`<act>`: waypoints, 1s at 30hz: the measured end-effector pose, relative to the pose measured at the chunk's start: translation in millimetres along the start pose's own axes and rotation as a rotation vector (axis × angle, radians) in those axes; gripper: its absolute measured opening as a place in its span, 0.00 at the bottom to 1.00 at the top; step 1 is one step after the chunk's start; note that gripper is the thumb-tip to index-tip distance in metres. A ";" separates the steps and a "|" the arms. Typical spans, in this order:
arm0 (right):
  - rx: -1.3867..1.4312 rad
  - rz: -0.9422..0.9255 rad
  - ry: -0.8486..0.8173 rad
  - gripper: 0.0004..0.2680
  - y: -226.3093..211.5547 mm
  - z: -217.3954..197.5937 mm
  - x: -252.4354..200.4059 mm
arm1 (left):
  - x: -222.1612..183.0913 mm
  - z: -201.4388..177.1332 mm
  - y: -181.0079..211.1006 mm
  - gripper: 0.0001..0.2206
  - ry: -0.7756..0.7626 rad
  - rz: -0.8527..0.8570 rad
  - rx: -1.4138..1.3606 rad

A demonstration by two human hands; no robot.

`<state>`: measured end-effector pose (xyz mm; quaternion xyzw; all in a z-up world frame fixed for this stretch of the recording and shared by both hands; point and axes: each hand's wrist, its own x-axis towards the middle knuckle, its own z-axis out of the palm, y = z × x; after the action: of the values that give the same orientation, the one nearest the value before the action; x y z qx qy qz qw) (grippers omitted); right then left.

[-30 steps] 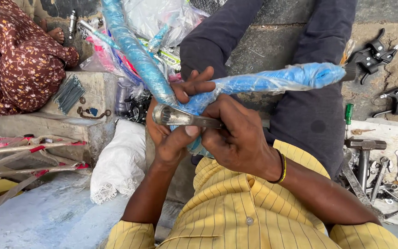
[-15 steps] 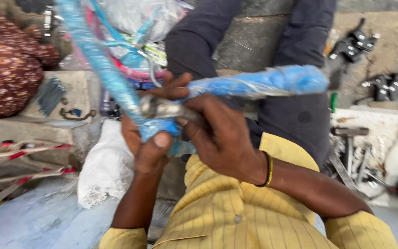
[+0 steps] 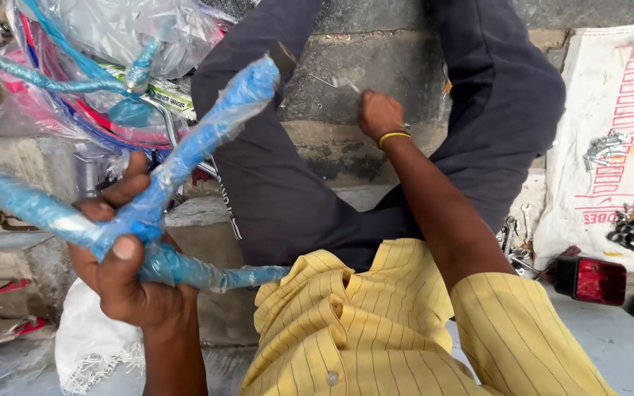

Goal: Assembling and securing components onto a bicycle handlebar.

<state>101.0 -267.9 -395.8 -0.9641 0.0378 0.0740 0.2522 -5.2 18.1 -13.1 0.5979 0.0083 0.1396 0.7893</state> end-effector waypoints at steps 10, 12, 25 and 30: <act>-0.464 -0.269 -0.350 0.17 -55.4 88.1 65.2 | -17.4 10.4 -0.1 0.19 0.149 -0.156 0.169; -0.375 -0.217 -0.245 0.11 -66.1 107.0 84.0 | -11.5 -2.4 1.5 0.21 0.105 -0.164 0.229; 0.314 -0.480 -0.245 0.09 -35.1 -30.8 -6.8 | 5.0 10.4 -10.8 0.18 0.107 -0.176 0.044; 0.302 -0.495 -0.305 0.05 -158.0 -234.4 -81.6 | 2.8 -3.1 -2.9 0.16 0.015 -0.139 -0.090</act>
<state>66.9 -242.9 -104.7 -0.8736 -0.2253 0.1477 0.4054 -2.4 20.9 -16.3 0.5586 0.0495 0.0893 0.8232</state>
